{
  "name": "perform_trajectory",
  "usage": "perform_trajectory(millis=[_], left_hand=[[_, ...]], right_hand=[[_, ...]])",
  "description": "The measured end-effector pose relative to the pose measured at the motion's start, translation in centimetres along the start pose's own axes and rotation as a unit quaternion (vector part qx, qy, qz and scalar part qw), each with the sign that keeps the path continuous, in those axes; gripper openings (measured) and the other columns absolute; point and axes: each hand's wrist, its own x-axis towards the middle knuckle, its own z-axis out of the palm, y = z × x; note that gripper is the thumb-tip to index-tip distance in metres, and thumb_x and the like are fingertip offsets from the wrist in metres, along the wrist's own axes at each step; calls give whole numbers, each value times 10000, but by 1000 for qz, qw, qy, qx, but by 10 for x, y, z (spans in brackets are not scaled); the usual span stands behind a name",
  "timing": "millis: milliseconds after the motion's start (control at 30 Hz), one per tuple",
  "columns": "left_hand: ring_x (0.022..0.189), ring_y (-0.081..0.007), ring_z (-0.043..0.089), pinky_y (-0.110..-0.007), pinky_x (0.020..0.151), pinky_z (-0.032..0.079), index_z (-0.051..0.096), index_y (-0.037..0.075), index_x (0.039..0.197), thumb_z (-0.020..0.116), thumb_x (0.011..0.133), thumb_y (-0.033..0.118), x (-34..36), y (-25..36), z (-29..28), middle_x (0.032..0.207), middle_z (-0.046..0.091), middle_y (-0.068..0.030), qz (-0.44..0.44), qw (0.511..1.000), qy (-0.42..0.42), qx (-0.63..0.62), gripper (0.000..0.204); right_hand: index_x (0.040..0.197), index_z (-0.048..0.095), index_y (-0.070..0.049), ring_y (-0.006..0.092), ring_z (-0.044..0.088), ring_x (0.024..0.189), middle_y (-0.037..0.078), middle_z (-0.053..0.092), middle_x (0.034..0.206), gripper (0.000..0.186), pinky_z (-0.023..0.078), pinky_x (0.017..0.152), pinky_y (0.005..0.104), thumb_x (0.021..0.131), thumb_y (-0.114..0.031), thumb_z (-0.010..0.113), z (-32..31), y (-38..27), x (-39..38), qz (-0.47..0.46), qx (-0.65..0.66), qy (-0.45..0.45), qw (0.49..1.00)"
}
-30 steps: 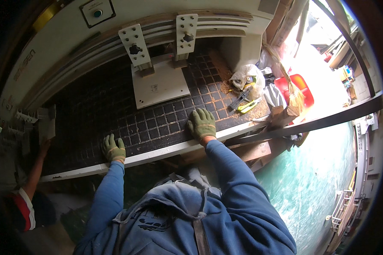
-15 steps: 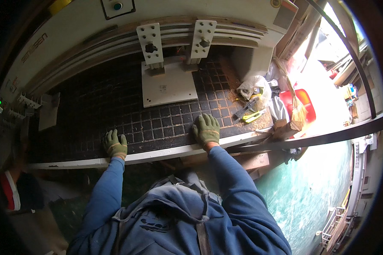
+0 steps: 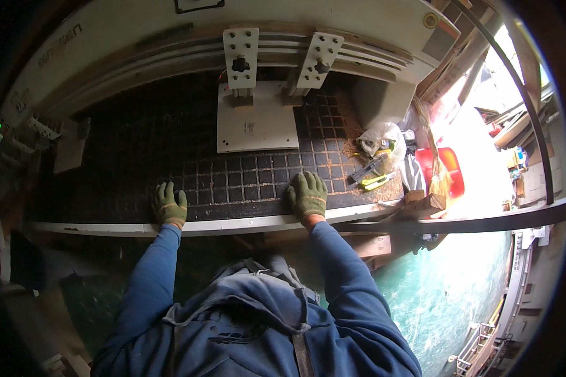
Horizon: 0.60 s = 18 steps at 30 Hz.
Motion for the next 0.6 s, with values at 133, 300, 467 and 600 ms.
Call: perform_trajectory(millis=[133, 300, 467, 600], left_hand=[[1401, -379, 525, -587, 1234, 335, 701, 110, 1307, 691, 934, 386, 0, -2, 2, 1424, 631, -144, -1, 1000, 5, 1, 464], [1374, -392, 536, -594, 1226, 350, 711, 97, 1285, 701, 926, 361, 5, 4, -8, 1404, 633, -154, 15, 1000, -1, -13, 446], [1365, -399, 535, -602, 1221, 353, 711, 79, 1274, 700, 925, 356, 7, 2, -14, 1372, 634, -158, 26, 1000, -7, -9, 446], [1378, -387, 530, -620, 1225, 332, 704, 80, 1283, 700, 923, 372, 6, 7, -18, 1377, 633, -146, 22, 1000, -7, -4, 464]], right_hand=[[1313, 644, -128, 378, 518, 1370, 149, 611, 1408, 497, 385, 1166, 521, 938, -447, 713, 1, -4, 7, 20, 13, -6, 1000], [1408, 626, -89, 389, 544, 1364, 190, 600, 1456, 625, 449, 1120, 500, 969, -532, 668, 11, -14, 67, 185, 0, -29, 982], [1559, 491, -81, 396, 436, 1484, 211, 500, 1583, 868, 376, 1188, 521, 948, -684, 615, 34, -38, 165, 230, 10, -34, 972], [1585, 410, -44, 404, 359, 1523, 218, 420, 1630, 1042, 267, 1221, 580, 905, -825, 527, 68, -48, 201, 275, -7, -46, 960]])
